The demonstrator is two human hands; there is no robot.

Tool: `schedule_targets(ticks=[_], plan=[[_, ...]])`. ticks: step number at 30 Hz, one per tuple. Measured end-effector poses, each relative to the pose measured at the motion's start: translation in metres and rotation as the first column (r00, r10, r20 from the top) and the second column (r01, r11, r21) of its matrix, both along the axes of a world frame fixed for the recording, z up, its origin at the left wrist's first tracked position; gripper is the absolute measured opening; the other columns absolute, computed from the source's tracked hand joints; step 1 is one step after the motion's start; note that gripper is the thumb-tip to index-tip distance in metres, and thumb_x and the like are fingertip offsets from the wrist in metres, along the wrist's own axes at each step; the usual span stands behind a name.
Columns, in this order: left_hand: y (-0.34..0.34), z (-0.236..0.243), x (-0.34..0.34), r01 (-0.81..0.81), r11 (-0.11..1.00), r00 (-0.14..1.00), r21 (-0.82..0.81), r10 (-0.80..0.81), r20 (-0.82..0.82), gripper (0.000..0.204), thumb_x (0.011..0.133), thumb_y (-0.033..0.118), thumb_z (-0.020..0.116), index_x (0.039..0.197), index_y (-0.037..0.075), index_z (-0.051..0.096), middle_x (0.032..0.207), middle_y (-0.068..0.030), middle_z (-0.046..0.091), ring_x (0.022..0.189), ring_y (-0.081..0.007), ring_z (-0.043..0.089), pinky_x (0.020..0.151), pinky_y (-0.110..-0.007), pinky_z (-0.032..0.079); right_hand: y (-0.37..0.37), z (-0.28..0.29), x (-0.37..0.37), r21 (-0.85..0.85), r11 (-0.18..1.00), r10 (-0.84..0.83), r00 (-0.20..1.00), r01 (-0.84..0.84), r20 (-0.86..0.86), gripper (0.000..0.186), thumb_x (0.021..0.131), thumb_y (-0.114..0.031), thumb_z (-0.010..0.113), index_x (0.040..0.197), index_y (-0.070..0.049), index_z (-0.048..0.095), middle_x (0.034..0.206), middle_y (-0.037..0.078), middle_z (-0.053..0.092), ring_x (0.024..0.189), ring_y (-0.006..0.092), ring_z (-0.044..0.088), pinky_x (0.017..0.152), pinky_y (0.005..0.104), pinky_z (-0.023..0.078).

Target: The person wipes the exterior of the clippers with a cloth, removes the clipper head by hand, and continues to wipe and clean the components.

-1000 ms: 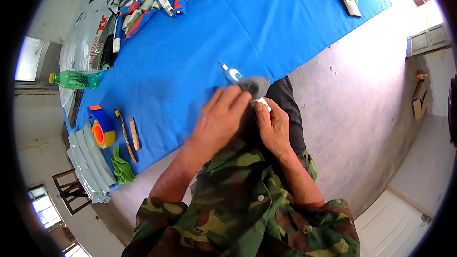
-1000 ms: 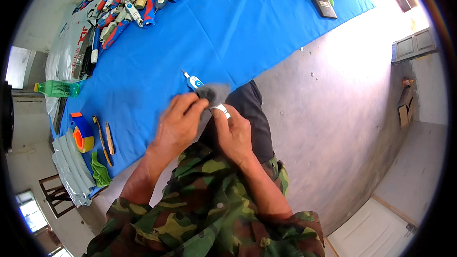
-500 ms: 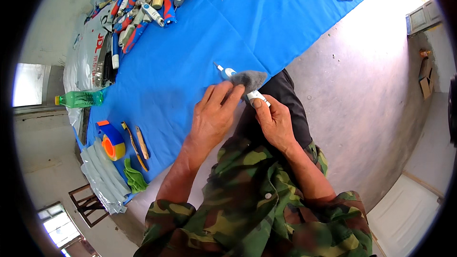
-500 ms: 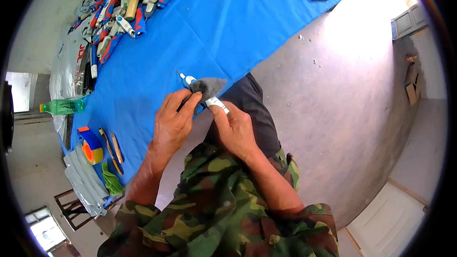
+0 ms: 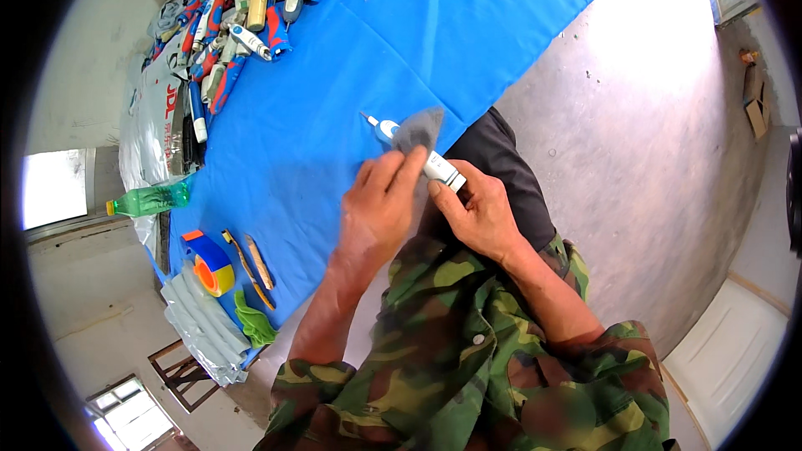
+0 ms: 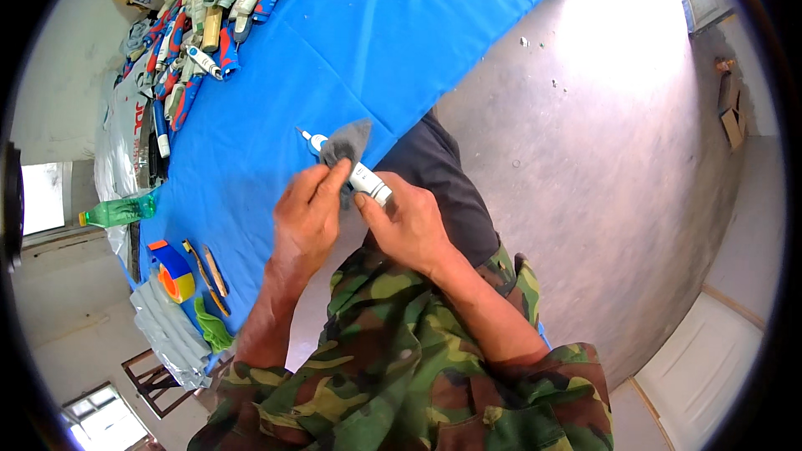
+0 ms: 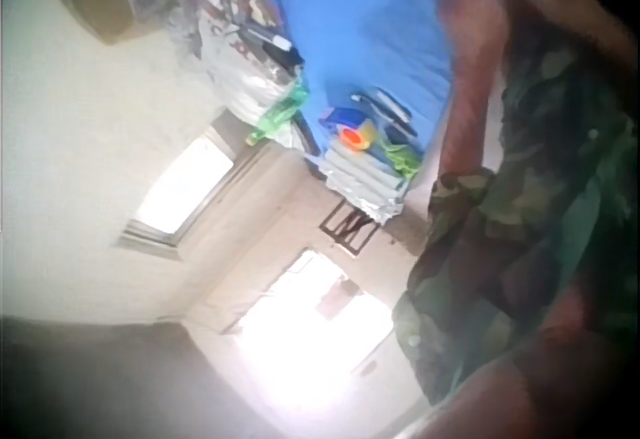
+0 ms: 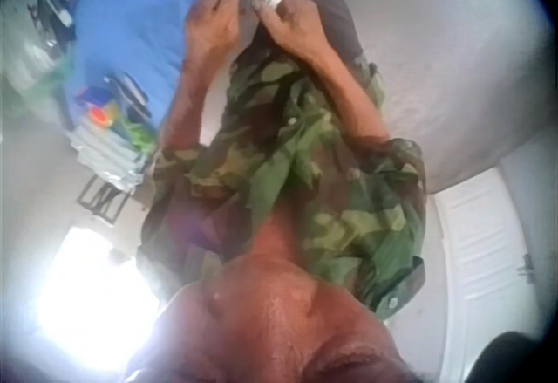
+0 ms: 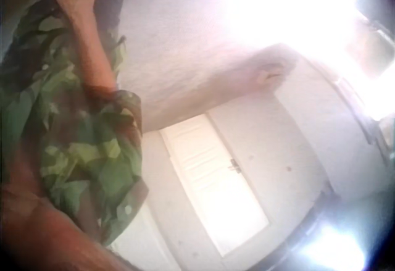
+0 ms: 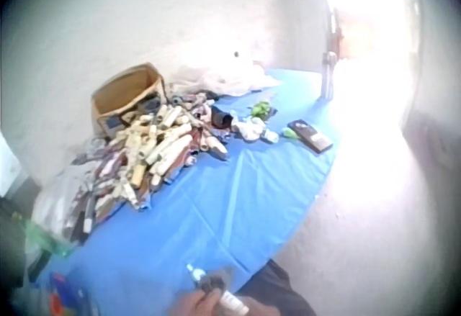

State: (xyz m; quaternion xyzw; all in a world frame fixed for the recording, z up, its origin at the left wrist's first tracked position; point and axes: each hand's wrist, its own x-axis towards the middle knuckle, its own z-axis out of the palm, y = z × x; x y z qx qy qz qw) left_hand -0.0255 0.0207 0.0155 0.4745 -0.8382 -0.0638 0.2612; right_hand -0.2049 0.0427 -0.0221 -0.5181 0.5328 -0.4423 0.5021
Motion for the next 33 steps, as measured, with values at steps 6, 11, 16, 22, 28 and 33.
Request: schedule_targets(ticks=[6, 11, 16, 22, 28, 33], plan=[[-0.008, 0.003, -0.003, -0.080, 0.997, 0.997, 0.016, 0.080, -0.008, 0.045, 0.088, -0.013, 0.071, 0.130, 0.003, 0.075, 0.109, -0.0122, 0.071, 0.095, -0.0329, 0.071, 0.079, -0.042, 0.059, 0.000, 0.001, -0.005, 0.042, 0.999, 0.035, 0.999, -0.034, -0.024, 0.028, 0.100, -0.022, 0.075, 0.115, 0.003, 0.073, 0.068, 0.015, 0.068, 0.057, 0.0232, 0.068, 0.056, 0.0376, 0.050], [0.012, 0.004, -0.015, 0.055, 0.998, 0.996, 0.037, -0.052, -0.077, 0.042, 0.089, -0.010, 0.071, 0.129, 0.002, 0.073, 0.112, -0.0117, 0.070, 0.094, -0.0330, 0.069, 0.080, -0.042, 0.059, 0.001, -0.012, -0.007, -0.047, 0.998, 0.038, 0.999, -0.039, -0.011, 0.027, 0.103, -0.019, 0.074, 0.117, 0.003, 0.070, 0.066, 0.009, 0.062, 0.053, 0.0103, 0.052, 0.050, 0.0310, 0.040], [-0.004, 0.009, -0.007, 0.000, 1.000, 0.997, -0.024, 0.002, 0.078, 0.043, 0.088, -0.010, 0.069, 0.129, 0.004, 0.072, 0.107, -0.0102, 0.068, 0.093, -0.0330, 0.068, 0.078, -0.043, 0.058, 0.000, -0.005, -0.007, -0.017, 0.999, 0.037, 0.998, -0.038, -0.054, 0.028, 0.099, -0.021, 0.077, 0.116, 0.000, 0.071, 0.070, 0.015, 0.067, 0.059, 0.0269, 0.065, 0.055, 0.0400, 0.049], [0.001, 0.011, -0.011, -0.031, 0.999, 0.999, 0.040, 0.030, 0.026, 0.044, 0.088, -0.012, 0.070, 0.128, 0.004, 0.074, 0.108, -0.0122, 0.068, 0.093, -0.0336, 0.069, 0.078, -0.042, 0.058, 0.002, -0.012, -0.005, -0.068, 0.997, 0.021, 0.997, -0.026, -0.075, 0.028, 0.096, -0.021, 0.079, 0.116, -0.002, 0.071, 0.072, 0.018, 0.070, 0.063, 0.0364, 0.071, 0.058, 0.0451, 0.053], [0.002, 0.011, -0.010, 0.014, 1.000, 0.994, -0.020, -0.012, 0.105, 0.044, 0.087, -0.008, 0.070, 0.131, 0.002, 0.071, 0.106, -0.0116, 0.065, 0.091, -0.0331, 0.067, 0.076, -0.044, 0.057, 0.003, -0.009, -0.007, -0.093, 0.995, 0.029, 0.993, -0.040, -0.117, 0.029, 0.096, -0.020, 0.079, 0.118, -0.003, 0.070, 0.074, 0.018, 0.071, 0.067, 0.0380, 0.072, 0.060, 0.0463, 0.054], [-0.002, 0.013, -0.007, -0.085, 0.996, 0.987, 0.009, 0.083, 0.140, 0.043, 0.088, -0.014, 0.070, 0.127, 0.003, 0.075, 0.106, -0.0130, 0.068, 0.092, -0.0326, 0.070, 0.075, -0.040, 0.058, 0.004, -0.013, -0.003, -0.108, 0.994, 0.022, 0.995, -0.033, -0.101, 0.029, 0.097, -0.021, 0.079, 0.118, -0.003, 0.070, 0.077, 0.018, 0.072, 0.069, 0.0388, 0.073, 0.062, 0.0474, 0.055]])
